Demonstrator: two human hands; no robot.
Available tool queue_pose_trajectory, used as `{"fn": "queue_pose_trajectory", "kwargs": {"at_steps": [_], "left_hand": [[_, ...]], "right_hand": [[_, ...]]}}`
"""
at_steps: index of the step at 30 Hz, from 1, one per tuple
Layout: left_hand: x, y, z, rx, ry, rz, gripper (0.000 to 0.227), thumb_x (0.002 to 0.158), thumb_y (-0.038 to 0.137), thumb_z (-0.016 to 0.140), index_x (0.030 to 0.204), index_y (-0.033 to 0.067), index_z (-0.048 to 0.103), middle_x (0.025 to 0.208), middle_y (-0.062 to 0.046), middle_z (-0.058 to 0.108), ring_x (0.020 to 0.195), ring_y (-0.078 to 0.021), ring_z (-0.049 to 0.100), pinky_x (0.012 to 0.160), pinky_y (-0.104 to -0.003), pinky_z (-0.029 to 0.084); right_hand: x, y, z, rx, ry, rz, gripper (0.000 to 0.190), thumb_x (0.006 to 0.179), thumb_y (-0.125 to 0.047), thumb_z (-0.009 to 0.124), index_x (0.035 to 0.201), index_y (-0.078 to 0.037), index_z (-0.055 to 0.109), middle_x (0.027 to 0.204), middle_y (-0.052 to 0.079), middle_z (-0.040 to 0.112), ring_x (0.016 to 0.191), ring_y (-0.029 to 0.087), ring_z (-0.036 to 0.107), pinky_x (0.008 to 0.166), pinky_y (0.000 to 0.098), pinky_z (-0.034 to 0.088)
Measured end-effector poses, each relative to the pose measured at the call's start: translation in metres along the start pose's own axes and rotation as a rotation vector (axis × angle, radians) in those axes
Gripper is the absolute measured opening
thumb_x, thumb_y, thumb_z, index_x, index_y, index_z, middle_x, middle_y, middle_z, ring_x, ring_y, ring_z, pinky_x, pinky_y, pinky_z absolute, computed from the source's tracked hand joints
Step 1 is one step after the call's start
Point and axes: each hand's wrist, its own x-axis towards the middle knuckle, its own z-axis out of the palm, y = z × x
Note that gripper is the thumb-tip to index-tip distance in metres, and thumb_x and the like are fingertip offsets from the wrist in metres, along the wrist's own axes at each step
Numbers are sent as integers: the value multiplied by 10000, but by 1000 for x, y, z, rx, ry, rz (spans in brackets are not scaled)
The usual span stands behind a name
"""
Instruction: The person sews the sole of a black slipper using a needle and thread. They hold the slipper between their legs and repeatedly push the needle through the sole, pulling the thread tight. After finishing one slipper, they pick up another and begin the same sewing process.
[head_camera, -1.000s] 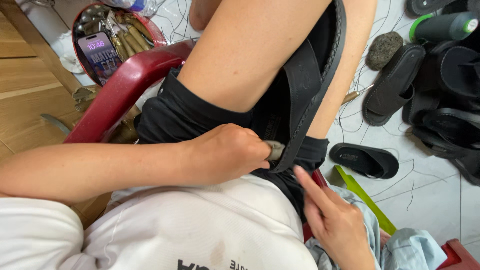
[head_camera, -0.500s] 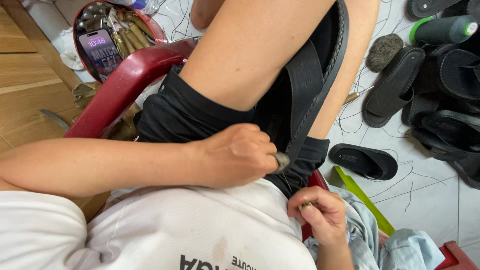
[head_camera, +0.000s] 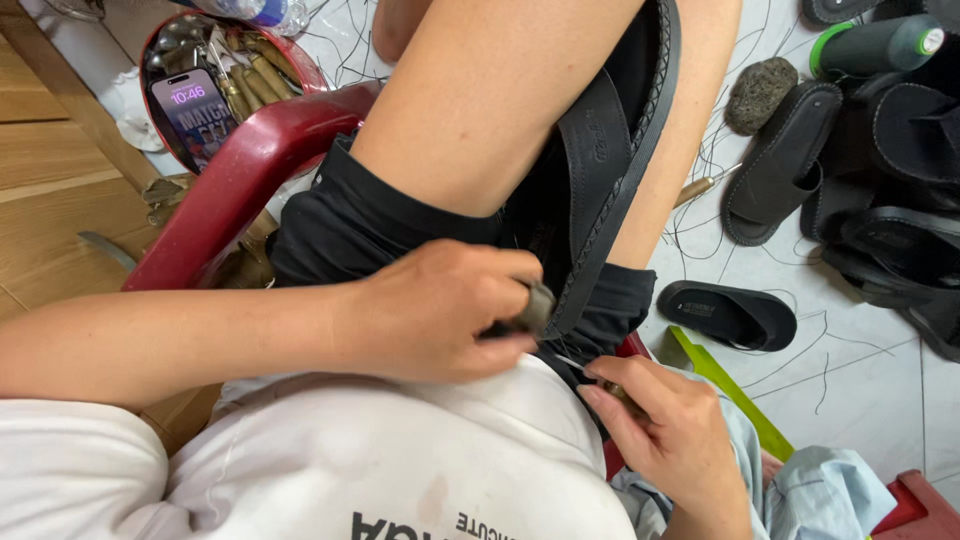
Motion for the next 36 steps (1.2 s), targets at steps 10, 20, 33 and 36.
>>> {"fn": "queue_pose_trajectory", "kwargs": {"at_steps": [10, 20, 33, 36], "left_hand": [[10, -9, 21, -155, -90, 223, 179, 863, 68, 562, 718, -5, 487, 952, -135, 528, 662, -347, 542, 524, -488, 426], [-11, -41, 35, 263, -131, 25, 213, 721, -49, 544, 618, 133, 500, 650, 10, 512, 538, -256, 508, 549, -385, 398], [-1, -37, 15, 161, -411, 36, 76, 738, 49, 557, 705, 118, 553, 759, -35, 576, 617, -323, 601, 452, -489, 415], [0, -40, 35, 382, -222, 58, 137, 759, 16, 633, 703, 137, 600, 706, -32, 559, 508, -258, 574, 389, -400, 412]], "right_hand": [[-31, 17, 48, 1093, 233, 332, 93, 921, 24, 498, 980, 23, 570, 655, 93, 553, 447, 101, 438, 422, 189, 313], [1, 20, 24, 579, 798, 517, 546, 761, 132, 475, 1260, -46, 609, 970, 95, 672, 635, 69, 560, 462, 170, 446], [13, 37, 38, 914, 118, 475, 83, 834, -69, 687, 833, 13, 684, 613, 35, 620, 382, 39, 355, 328, 169, 262], [24, 36, 49, 1063, 163, 438, 86, 825, 4, 645, 837, 90, 652, 489, 48, 480, 313, 74, 333, 288, 201, 274]]}}
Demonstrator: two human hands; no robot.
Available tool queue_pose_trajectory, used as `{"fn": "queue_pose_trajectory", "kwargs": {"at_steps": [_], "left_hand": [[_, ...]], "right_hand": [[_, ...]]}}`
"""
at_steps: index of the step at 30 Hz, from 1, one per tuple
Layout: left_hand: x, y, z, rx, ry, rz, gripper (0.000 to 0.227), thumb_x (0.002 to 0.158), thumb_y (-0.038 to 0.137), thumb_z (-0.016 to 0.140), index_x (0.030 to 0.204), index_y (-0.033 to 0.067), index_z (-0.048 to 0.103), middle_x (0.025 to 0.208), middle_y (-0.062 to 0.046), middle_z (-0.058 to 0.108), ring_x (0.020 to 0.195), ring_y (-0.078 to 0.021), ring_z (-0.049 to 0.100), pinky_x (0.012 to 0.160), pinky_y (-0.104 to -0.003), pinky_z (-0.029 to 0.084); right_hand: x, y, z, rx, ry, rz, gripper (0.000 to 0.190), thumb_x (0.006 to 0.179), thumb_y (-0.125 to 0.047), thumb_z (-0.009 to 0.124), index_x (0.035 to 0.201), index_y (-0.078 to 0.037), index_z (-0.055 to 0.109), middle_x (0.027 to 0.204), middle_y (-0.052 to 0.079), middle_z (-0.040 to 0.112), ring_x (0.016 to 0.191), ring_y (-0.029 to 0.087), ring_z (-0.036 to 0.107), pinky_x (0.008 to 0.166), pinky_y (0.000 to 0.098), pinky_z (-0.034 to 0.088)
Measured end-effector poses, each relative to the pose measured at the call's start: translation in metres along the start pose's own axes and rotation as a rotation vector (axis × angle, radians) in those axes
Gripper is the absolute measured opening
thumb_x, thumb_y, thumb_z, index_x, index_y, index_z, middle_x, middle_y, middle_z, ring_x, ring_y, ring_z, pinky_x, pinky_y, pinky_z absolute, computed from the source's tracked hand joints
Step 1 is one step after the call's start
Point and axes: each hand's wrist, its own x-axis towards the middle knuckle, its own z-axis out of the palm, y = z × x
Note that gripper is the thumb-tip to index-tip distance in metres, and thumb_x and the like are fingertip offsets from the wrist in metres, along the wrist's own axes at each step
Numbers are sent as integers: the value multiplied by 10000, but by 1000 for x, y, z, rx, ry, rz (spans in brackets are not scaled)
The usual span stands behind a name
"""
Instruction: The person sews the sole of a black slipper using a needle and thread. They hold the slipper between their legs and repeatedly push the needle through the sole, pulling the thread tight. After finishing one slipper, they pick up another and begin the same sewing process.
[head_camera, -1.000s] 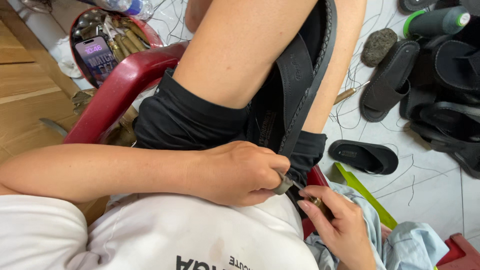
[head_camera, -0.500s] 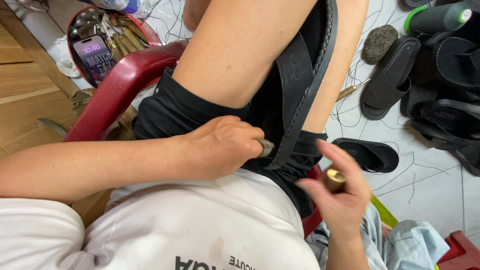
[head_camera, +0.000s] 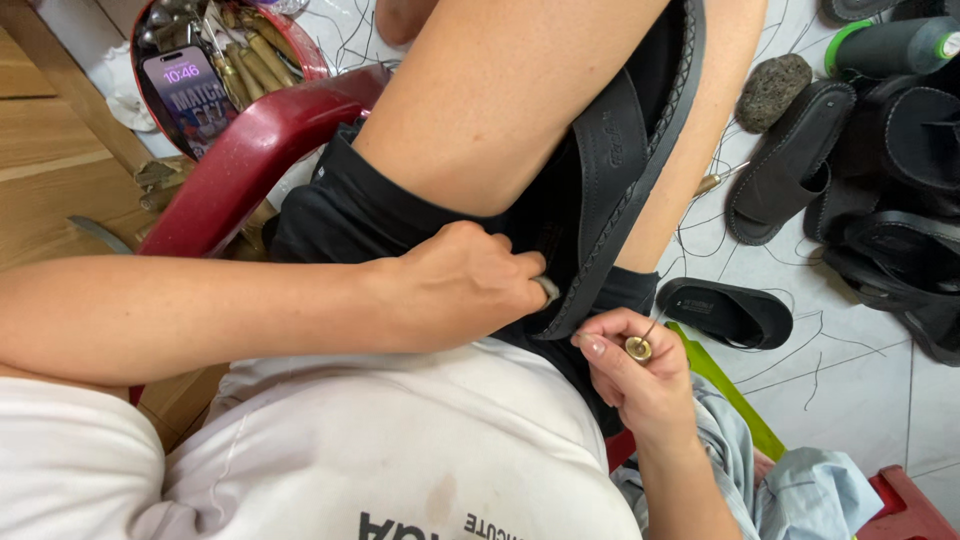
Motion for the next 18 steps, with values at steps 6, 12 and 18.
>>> {"fn": "queue_pose_trajectory", "kwargs": {"at_steps": [6, 12, 18], "left_hand": [[1, -16, -73, -263, 3, -159, 51, 831, 156, 652, 808, 163, 606, 784, -20, 606, 683, -228, 611, 576, -367, 430], [25, 29, -77, -657, -41, -298, 425, 822, 488, 644, 948, 85, 592, 1029, -57, 573, 707, -248, 646, 599, -396, 481], [-10, -57, -95, -636, 496, -449, 155, 974, 213, 630, 1034, 72, 607, 868, -51, 622, 716, -207, 576, 602, -341, 453]], "right_hand": [[-9, 5, -28, 29, -13, -51, 89, 778, 44, 656, 833, 112, 672, 421, 69, 479, 296, 82, 359, 273, 210, 269], [-17, -68, -1, -296, 65, -281, 142, 853, -110, 631, 911, 8, 579, 742, 70, 580, 559, 81, 447, 495, 193, 362], [-28, -76, 1, -1072, -190, -374, 405, 922, -107, 575, 1327, -124, 585, 834, 15, 579, 732, 125, 556, 739, 261, 471]]}}
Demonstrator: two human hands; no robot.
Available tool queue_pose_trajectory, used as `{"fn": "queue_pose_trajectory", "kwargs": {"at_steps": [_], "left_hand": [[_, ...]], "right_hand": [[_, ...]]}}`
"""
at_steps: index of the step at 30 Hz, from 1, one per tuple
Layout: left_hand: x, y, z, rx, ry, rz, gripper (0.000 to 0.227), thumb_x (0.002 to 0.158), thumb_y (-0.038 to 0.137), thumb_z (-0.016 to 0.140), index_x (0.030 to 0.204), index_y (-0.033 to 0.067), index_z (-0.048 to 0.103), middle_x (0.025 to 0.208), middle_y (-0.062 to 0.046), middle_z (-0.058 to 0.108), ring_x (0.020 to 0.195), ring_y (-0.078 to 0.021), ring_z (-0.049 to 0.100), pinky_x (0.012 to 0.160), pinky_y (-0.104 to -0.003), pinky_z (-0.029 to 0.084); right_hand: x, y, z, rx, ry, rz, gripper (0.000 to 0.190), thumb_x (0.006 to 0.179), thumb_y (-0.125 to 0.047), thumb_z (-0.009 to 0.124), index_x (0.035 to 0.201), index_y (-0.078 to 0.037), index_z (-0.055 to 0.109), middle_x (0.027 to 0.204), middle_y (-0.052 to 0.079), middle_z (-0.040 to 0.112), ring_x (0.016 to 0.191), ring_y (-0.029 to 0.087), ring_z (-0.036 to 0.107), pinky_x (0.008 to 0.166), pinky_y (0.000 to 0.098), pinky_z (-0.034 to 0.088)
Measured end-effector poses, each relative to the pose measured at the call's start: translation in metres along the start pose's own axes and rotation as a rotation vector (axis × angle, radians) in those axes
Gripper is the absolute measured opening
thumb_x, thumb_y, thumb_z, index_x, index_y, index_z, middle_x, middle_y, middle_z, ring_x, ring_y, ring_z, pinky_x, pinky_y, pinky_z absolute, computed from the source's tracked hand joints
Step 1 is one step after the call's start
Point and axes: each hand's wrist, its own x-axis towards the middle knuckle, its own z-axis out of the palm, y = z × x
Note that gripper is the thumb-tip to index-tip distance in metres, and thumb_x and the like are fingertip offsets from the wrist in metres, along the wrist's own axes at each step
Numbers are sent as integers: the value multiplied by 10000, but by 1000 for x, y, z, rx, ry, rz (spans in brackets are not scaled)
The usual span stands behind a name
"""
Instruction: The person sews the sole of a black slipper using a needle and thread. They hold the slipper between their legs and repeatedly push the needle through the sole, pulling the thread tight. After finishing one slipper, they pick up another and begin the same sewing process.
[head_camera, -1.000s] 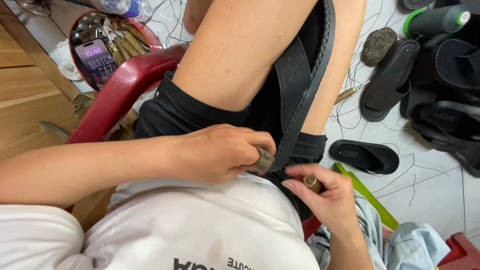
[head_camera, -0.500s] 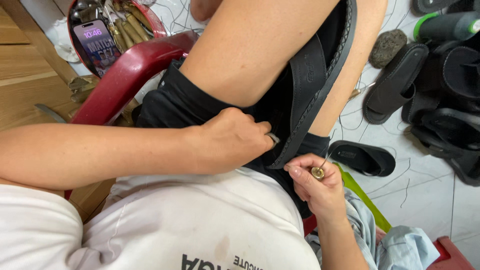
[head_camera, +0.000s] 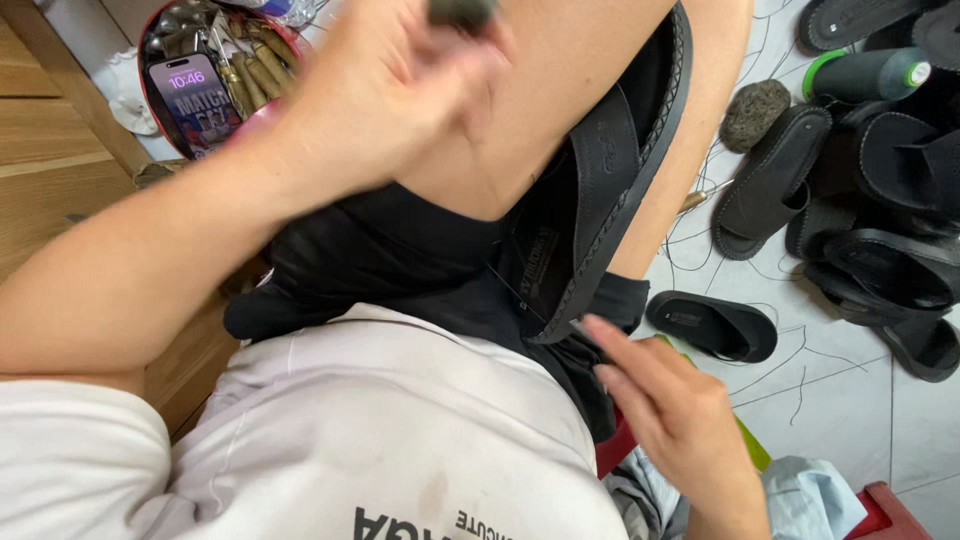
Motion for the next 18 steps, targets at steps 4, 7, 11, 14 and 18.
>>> {"fn": "queue_pose_trajectory", "kwargs": {"at_steps": [4, 7, 11, 14, 18], "left_hand": [[-5, 23, 6, 552, 304, 480, 203, 1044, 76, 661, 1169, -83, 635, 1073, -191, 674, 967, -372, 647, 869, -476, 485], [-26, 17, 51, 478, -131, 698, 535, 667, 494, 917, 880, 59, 690, 1129, -104, 561, 846, -311, 554, 844, -447, 425], [-39, 4, 77, 456, -234, 559, 547, 604, 496, 953, 661, 102, 578, 856, -50, 467, 648, -218, 469, 540, -366, 432], [-41, -9, 90, 542, -267, 509, 592, 553, 567, 932, 706, 113, 584, 816, -45, 507, 642, -228, 522, 509, -380, 450], [-38, -18, 108, 579, -276, 508, 642, 488, 565, 928, 779, 125, 562, 795, -30, 518, 637, -216, 547, 529, -373, 486]], "right_hand": [[-1, -1, 4, -188, -31, -45, 392, 946, -157, 566, 1332, -223, 592, 681, -52, 448, 532, 94, 411, 514, 242, 412], [-2, -3, 4, -343, -85, 74, 428, 929, -286, 571, 1354, -335, 574, 677, -57, 449, 498, 142, 458, 478, 310, 460], [-5, -9, 5, -481, -123, 115, 453, 933, -319, 554, 1379, -396, 533, 671, -59, 410, 474, 179, 383, 396, 349, 431], [-7, -15, 10, -663, -130, 118, 490, 922, -362, 555, 1404, -418, 490, 659, -51, 422, 407, 213, 441, 339, 412, 433], [-7, -14, 22, -840, -20, 50, 416, 939, -319, 598, 1351, -360, 567, 706, -87, 490, 495, 139, 505, 368, 351, 483]]}}
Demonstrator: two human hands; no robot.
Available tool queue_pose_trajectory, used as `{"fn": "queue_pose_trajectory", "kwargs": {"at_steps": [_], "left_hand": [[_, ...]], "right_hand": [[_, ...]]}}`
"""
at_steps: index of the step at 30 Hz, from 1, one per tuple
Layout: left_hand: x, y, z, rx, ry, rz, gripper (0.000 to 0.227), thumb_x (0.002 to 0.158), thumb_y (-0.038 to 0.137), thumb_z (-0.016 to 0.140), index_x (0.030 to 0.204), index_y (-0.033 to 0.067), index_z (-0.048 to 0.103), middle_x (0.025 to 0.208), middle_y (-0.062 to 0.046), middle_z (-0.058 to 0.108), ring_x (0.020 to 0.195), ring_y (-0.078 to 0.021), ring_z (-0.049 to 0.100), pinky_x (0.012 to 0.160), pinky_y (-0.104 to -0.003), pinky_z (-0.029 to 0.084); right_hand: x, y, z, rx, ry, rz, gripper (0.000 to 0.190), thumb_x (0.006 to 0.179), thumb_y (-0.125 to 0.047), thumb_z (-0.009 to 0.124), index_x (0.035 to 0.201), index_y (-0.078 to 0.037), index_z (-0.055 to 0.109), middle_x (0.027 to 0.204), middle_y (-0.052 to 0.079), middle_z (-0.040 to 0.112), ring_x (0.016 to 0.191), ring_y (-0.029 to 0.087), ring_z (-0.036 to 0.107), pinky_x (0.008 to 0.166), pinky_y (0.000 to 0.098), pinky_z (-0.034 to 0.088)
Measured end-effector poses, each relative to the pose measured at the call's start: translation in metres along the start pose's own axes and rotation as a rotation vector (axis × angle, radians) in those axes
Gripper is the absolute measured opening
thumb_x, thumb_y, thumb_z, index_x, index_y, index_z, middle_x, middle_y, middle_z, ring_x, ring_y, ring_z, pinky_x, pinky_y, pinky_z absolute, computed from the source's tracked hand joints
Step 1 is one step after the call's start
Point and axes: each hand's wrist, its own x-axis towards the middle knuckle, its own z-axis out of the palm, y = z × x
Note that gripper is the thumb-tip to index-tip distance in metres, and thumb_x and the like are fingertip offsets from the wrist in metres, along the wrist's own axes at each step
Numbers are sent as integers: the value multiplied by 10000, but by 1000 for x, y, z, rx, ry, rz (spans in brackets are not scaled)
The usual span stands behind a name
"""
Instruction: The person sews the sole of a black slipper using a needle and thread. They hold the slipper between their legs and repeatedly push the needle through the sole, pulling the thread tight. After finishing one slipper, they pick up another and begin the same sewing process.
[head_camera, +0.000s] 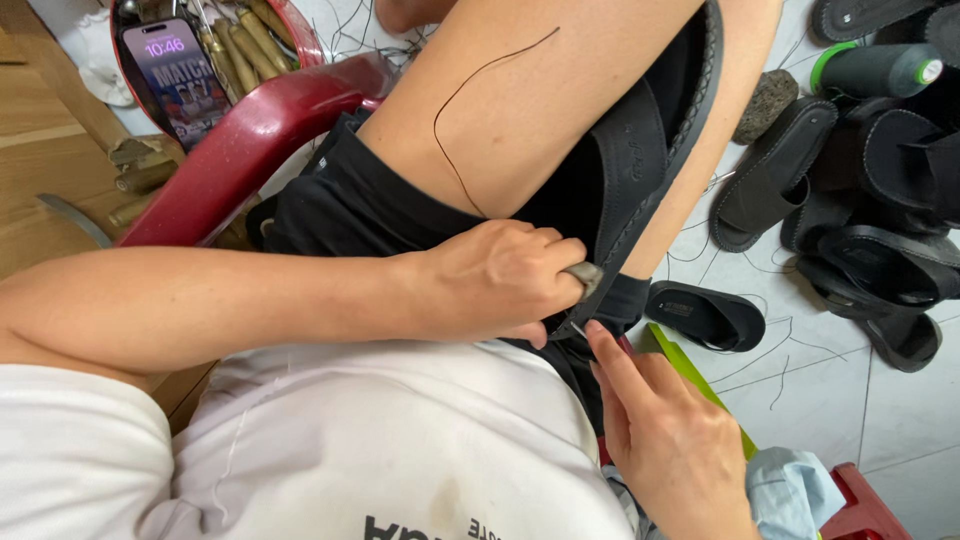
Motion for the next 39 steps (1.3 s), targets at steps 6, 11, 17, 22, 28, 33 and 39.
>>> {"fn": "queue_pose_trajectory", "kwargs": {"at_steps": [6, 11, 17, 22, 28, 33, 39], "left_hand": [[0, 3, 8, 55, 58, 2, 651, 423, 528, 926, 787, 131, 561, 767, -30, 525, 618, -207, 541, 516, -364, 481], [-22, 1, -29, -116, 84, 76, 232, 866, 156, 707, 707, 85, 555, 792, -66, 494, 658, -266, 517, 560, -403, 447], [-11, -2, -70, -1611, -311, -241, 162, 913, 202, 629, 1012, 78, 663, 1098, -44, 705, 1076, -109, 648, 983, -241, 515], [-6, 7, -9, -639, -133, -356, 210, 785, 206, 717, 939, 94, 628, 798, -62, 725, 782, -323, 684, 653, -428, 481], [-10, -1, -24, -331, -53, -88, 172, 838, 133, 697, 718, 82, 586, 704, -83, 624, 706, -336, 631, 604, -472, 504], [-4, -1, -37, -184, -101, 12, 122, 758, -22, 602, 726, 62, 519, 643, -75, 520, 582, -335, 550, 439, -502, 417], [-6, 4, -37, -40, -43, 138, 147, 767, -24, 599, 753, 118, 564, 643, -22, 514, 542, -270, 522, 500, -414, 426]], "right_hand": [[13, -10, 3, 187, -26, 78, 255, 933, -329, 602, 1176, -252, 623, 724, -51, 553, 550, 204, 570, 365, 406, 447], [15, -7, -2, 288, -245, 257, 289, 901, -417, 550, 1175, -325, 561, 915, -90, 693, 777, 230, 673, 546, 455, 504], [7, -5, 13, 606, 20, 184, 324, 878, -186, 622, 1195, -165, 560, 816, -75, 685, 650, 116, 640, 577, 285, 480], [0, -3, 29, 240, 281, -37, 363, 949, -260, 668, 1309, -219, 632, 794, -53, 596, 530, 124, 474, 455, 276, 406], [-20, 31, 15, 308, -13, 85, 477, 954, -240, 572, 1392, -416, 505, 647, -45, 317, 527, 148, 266, 390, 296, 376], [5, 14, 37, 1038, 178, -114, 187, 860, -69, 629, 1046, -80, 633, 810, 43, 666, 647, 139, 610, 603, 234, 506], [-15, 36, 46, 1759, 66, -62, 170, 849, -135, 549, 864, 26, 600, 618, 75, 506, 448, 136, 460, 413, 255, 359]]}}
